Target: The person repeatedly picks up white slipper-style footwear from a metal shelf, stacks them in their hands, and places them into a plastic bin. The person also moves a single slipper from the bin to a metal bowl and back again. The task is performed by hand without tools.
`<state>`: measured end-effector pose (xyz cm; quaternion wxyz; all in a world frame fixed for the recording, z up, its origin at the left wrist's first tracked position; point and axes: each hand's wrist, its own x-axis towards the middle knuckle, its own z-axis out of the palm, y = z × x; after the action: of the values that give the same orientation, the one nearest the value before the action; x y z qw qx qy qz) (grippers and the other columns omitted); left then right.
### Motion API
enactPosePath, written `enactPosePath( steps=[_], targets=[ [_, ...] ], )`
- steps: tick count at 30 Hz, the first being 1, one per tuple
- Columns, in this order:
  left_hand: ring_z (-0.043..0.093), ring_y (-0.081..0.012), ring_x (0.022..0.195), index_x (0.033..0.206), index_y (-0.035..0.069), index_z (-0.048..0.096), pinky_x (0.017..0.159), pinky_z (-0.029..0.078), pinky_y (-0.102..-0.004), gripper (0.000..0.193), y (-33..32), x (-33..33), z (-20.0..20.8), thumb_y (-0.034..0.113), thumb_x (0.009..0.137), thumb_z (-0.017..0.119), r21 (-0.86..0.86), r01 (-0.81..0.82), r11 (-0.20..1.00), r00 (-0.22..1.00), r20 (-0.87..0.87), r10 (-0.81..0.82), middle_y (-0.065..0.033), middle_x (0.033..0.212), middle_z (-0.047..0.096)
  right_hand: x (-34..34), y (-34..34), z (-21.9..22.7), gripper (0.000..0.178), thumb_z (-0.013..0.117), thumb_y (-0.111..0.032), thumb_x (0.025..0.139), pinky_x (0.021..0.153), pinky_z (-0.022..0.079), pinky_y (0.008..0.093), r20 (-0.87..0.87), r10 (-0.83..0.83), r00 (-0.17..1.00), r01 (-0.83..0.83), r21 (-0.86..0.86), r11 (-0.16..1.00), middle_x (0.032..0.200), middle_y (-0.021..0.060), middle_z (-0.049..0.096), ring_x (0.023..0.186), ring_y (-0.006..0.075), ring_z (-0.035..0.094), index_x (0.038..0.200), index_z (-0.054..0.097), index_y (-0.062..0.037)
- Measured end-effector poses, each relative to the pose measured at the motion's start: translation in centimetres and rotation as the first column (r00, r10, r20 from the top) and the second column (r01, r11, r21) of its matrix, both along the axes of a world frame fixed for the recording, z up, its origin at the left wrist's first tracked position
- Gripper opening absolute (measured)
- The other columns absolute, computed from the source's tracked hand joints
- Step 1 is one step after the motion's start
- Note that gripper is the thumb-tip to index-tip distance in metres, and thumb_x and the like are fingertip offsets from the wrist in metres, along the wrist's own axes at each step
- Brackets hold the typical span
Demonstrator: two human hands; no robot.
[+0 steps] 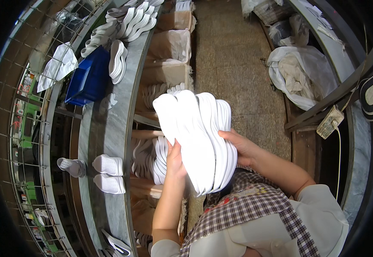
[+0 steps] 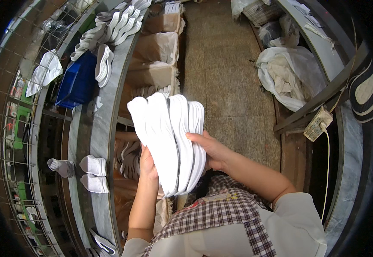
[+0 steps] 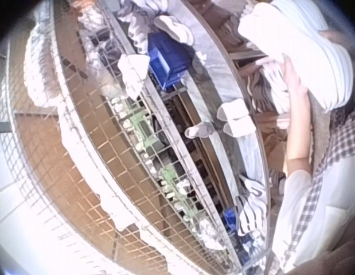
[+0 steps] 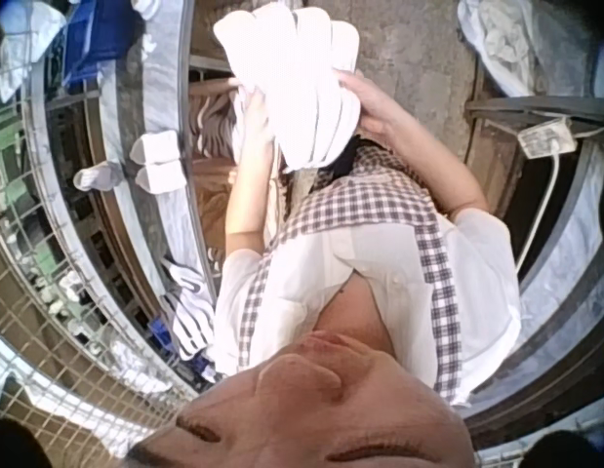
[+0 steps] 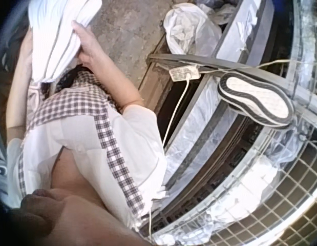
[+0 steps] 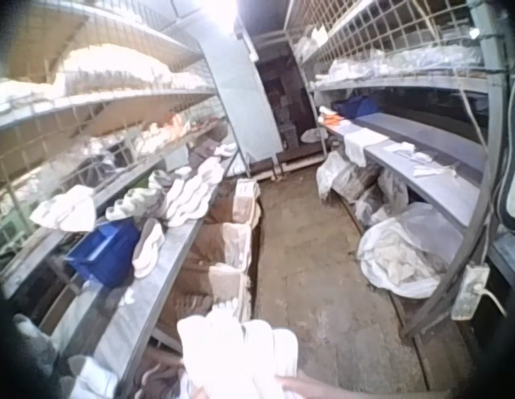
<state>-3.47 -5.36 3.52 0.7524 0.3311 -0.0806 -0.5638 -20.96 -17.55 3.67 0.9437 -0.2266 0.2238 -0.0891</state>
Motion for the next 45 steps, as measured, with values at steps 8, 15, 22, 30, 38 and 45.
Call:
enactPosePath(
  steps=[8, 15, 22, 30, 38, 45],
  targets=[
    [0.053, -0.0319, 0.113, 0.136, 0.005, 0.033, 0.092, 0.049, -0.0449, 0.046, 0.0, -0.1, 0.5, 0.014, 0.093, 0.047, -0.079, -0.053, 0.995, 0.998, 0.039, 0.056, -0.0167, 0.129, 0.048, 0.2, -0.5, 3.9, 0.100, 0.072, -0.034, 0.074, 0.104, 0.031, 0.0459, 0.020, -0.051, 0.999, 0.055, -0.373, 0.926, 0.137, 0.0238, 0.027, 0.127, 0.0325, 0.033, 0.140, 0.004, 0.0001],
    [0.053, -0.0306, 0.112, 0.134, 0.000, 0.037, 0.093, 0.046, -0.0438, 0.048, 0.7, -0.3, 1.0, 0.021, 0.093, 0.048, -0.034, -0.098, 0.995, 0.995, 0.000, 0.098, -0.0161, 0.128, 0.050, 0.1, -0.8, 5.3, 0.116, 0.077, -0.038, 0.064, 0.109, 0.023, 0.0439, 0.086, -0.031, 0.996, 0.073, -0.536, 0.841, 0.140, 0.0216, 0.023, 0.131, 0.0315, 0.027, 0.141, 0.001, 0.0017],
    [0.050, -0.0279, 0.116, 0.136, 0.002, 0.034, 0.095, 0.045, -0.0413, 0.048, 1.5, -0.2, 0.7, 0.025, 0.095, 0.046, 0.029, -0.132, 0.991, 0.969, 0.214, 0.123, -0.0126, 0.132, 0.046, 0.3, -1.3, 4.8, 0.124, 0.081, -0.038, 0.057, 0.109, 0.020, 0.0423, 0.099, -0.029, 0.995, 0.089, -0.675, 0.732, 0.141, 0.0202, 0.024, 0.132, 0.0311, 0.025, 0.142, 0.000, 0.0016],
    [0.048, -0.0268, 0.118, 0.134, 0.004, 0.038, 0.096, 0.045, -0.0405, 0.047, 3.4, -0.3, -0.9, 0.027, 0.094, 0.047, 0.108, -0.220, 0.970, 0.948, 0.257, 0.186, -0.0122, 0.133, 0.045, 0.3, -2.7, 3.1, 0.117, 0.080, -0.031, 0.059, 0.110, 0.021, 0.0392, 0.056, 0.069, 0.996, 0.010, -0.841, 0.541, 0.142, 0.0206, 0.025, 0.134, 0.0302, 0.025, 0.142, 0.005, 0.0029],
    [0.048, -0.0276, 0.119, 0.135, 0.004, 0.036, 0.097, 0.044, -0.0404, 0.050, 4.5, -1.1, -0.6, 0.029, 0.093, 0.048, 0.118, -0.232, 0.966, 0.973, 0.019, 0.232, -0.0154, 0.135, 0.043, 0.6, -4.1, 3.5, 0.097, 0.078, -0.020, 0.065, 0.108, 0.025, 0.0423, 0.091, 0.052, 0.995, 0.089, -0.995, 0.038, 0.143, 0.0157, 0.029, 0.131, 0.0312, 0.030, 0.143, 0.020, -0.0117],
    [0.051, -0.0299, 0.115, 0.133, -0.001, 0.038, 0.096, 0.044, -0.0408, 0.049, 5.3, -2.1, 0.6, 0.023, 0.091, 0.048, -0.040, -0.104, 0.994, 0.988, -0.117, 0.098, -0.0179, 0.130, 0.048, 0.0, -6.1, 4.5, 0.058, 0.063, -0.005, 0.077, 0.100, 0.038, 0.0389, 0.141, 0.261, 0.955, 0.200, -0.956, -0.214, 0.139, 0.0095, 0.043, 0.123, 0.0309, 0.043, 0.132, 0.047, -0.0161]
  ],
)
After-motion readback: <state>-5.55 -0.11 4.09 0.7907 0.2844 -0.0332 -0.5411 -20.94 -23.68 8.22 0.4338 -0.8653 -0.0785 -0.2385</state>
